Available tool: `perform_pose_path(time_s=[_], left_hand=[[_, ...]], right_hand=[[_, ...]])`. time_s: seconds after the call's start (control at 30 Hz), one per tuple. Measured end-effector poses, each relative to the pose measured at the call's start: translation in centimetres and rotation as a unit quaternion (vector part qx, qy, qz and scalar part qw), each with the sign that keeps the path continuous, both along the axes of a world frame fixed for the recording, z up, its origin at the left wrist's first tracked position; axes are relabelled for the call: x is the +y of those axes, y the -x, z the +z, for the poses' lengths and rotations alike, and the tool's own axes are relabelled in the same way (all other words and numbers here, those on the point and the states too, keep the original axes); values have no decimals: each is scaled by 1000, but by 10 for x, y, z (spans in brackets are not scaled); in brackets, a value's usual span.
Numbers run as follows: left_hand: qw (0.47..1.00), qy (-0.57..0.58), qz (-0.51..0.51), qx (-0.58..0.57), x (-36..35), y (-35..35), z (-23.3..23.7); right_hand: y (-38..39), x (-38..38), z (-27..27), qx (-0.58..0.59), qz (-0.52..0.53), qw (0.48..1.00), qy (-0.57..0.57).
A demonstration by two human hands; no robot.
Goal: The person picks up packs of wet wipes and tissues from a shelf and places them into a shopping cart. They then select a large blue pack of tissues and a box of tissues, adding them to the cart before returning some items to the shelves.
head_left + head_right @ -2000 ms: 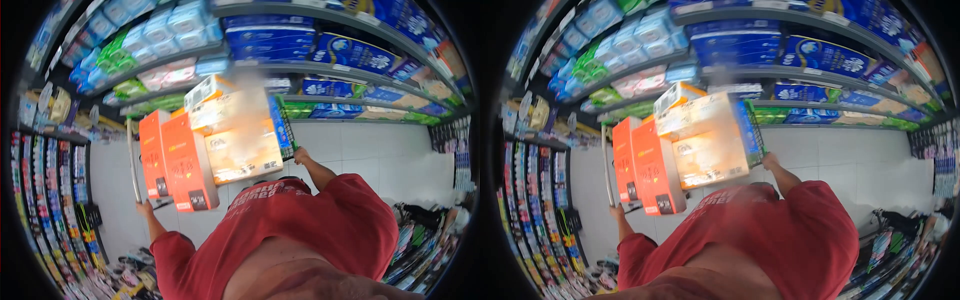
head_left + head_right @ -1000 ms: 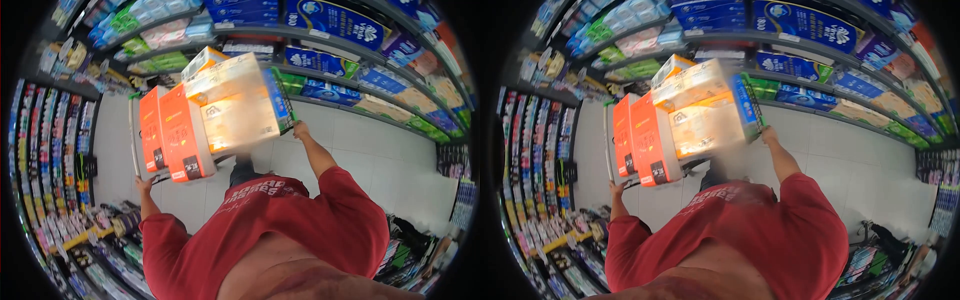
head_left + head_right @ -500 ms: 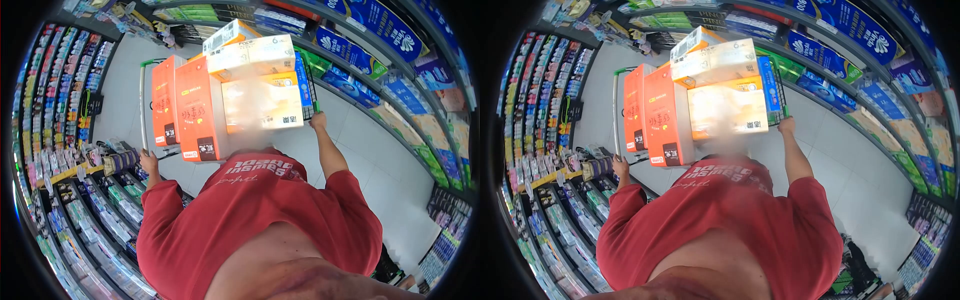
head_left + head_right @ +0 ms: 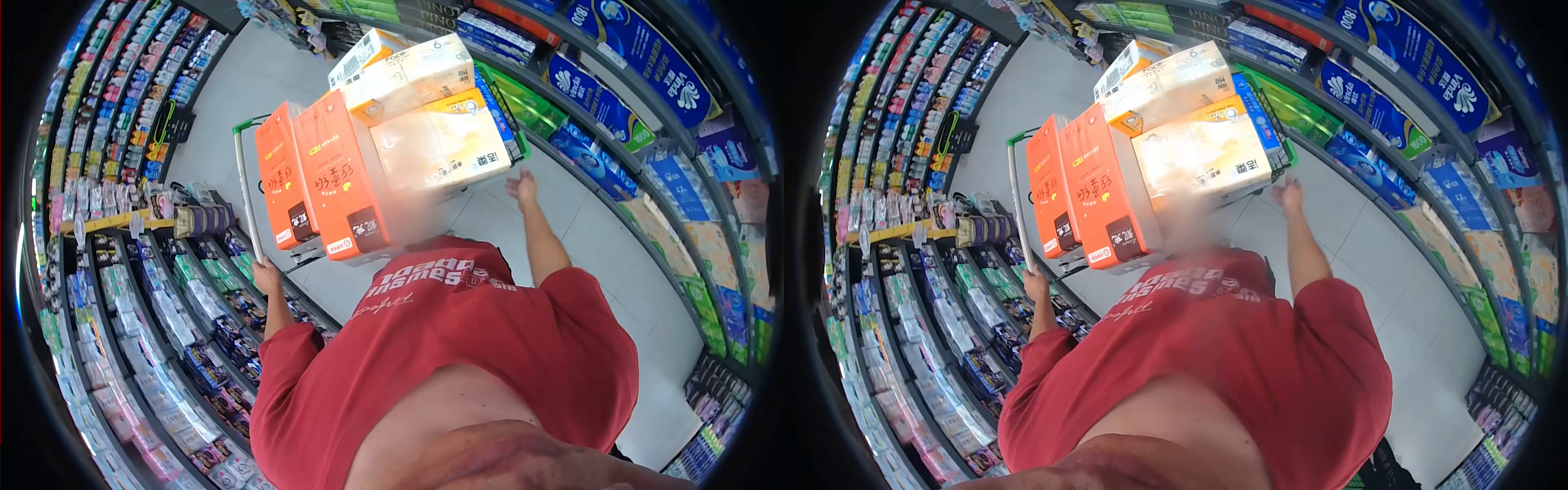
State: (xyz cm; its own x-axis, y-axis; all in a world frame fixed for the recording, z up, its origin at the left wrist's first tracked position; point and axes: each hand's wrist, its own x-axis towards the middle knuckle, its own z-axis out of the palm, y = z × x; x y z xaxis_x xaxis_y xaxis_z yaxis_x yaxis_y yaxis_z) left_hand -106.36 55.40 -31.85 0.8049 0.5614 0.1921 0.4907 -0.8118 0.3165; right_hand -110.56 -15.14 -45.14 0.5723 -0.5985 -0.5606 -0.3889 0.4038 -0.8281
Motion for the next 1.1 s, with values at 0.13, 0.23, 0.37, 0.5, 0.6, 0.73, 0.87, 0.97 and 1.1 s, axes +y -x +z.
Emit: perform_pose_path(time_s=[0.13, 0.23, 0.37, 0.5, 0.6, 0.73, 0.87, 0.97, 1.1], left_hand=[[999, -6, 16, 41, -7, 47, 1], [999, -8, -17, 43, -28, 82, 15], [995, -35, -90, 33, -48, 137, 7], [987, -12, -139, 75, -64, 174, -14], [996, 34, -81, 28, -110, 203, -4], [968, -152, -146, -138, -151, 225, -9], [944, -59, -300, -121, -176, 248, -6], [925, -29, -375, -56, -196, 260, -5], [873, 3, -487, -1, -230, 272, 0]], right_hand=[[65, 31, -79, 94, 158, 976, 115], [135, 39, -73, 105, 200, 965, 130], [210, 10, -60, 257, 228, 936, 77], [256, -8, -50, 289, 226, 925, 101], [274, -2, -39, 239, 210, 944, 85], [296, 30, -27, 204, 143, 964, 92], [339, 50, -36, 188, 119, 971, 84], [369, 42, -45, 220, 115, 964, 92], [412, 32, -43, 218, 67, 971, 66]])
